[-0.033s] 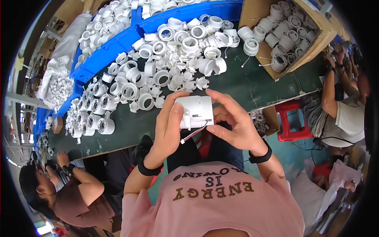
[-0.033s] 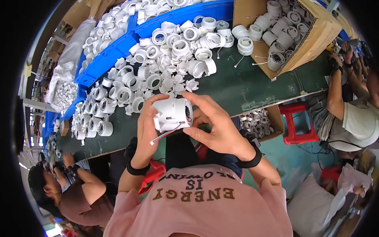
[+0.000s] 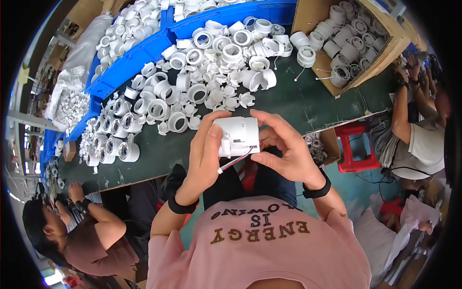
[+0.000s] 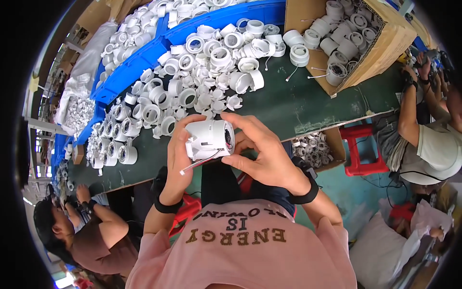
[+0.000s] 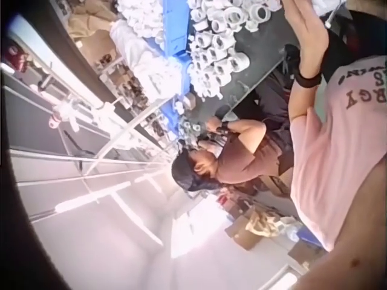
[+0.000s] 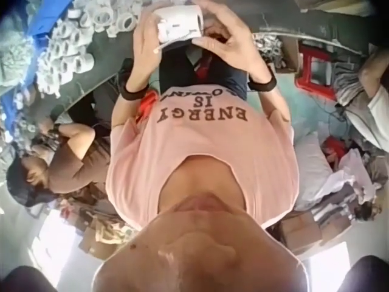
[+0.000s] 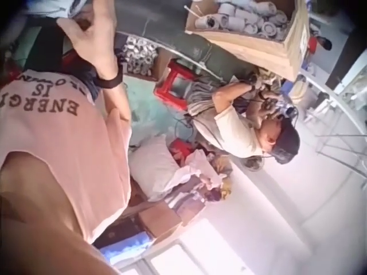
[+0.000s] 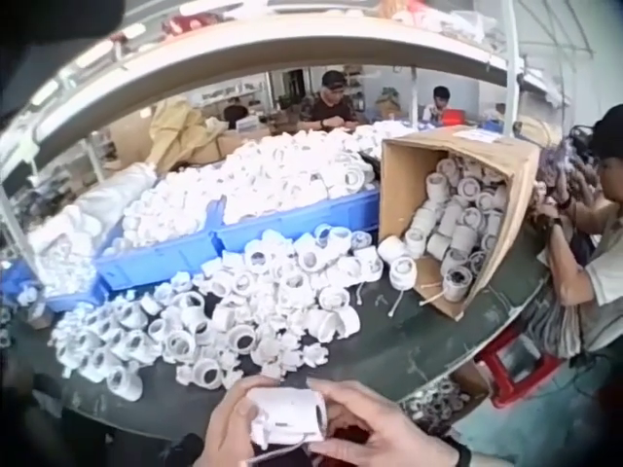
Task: The person assembles camera housings by hand, picking up a base and a cover from the table, fitting them together, and placing the assembled unit into a cardboard box.
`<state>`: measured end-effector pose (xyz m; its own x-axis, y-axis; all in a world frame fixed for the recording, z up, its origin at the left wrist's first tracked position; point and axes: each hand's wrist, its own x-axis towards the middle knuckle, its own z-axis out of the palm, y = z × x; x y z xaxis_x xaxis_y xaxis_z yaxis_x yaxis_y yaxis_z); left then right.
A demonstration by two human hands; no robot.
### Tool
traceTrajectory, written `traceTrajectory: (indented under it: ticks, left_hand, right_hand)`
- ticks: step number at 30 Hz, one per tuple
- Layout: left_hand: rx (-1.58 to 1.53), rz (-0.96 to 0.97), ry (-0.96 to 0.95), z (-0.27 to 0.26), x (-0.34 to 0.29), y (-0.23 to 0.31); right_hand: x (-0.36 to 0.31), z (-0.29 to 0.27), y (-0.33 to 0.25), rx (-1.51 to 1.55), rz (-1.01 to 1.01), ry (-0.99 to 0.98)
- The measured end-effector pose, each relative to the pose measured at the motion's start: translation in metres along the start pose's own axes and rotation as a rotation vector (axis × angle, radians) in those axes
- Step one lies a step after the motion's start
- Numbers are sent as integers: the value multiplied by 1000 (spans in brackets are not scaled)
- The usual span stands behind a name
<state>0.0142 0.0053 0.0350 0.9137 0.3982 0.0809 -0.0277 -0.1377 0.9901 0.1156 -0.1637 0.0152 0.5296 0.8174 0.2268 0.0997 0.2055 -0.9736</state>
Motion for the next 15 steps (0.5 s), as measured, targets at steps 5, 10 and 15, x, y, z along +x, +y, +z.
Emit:
traceTrajectory:
  ticks: [5, 10, 15]
  left_hand:
    - [65, 242, 44, 3, -14, -8]
    - [59, 227, 26, 1, -16, -5]
    - [-72, 111, 6, 7, -12, -15]
  right_hand:
    - [-5, 14, -1, 55, -9, 8]
    - [-6, 16, 1, -80, -69, 9]
    - [-3, 21, -1, -157, -42, 77]
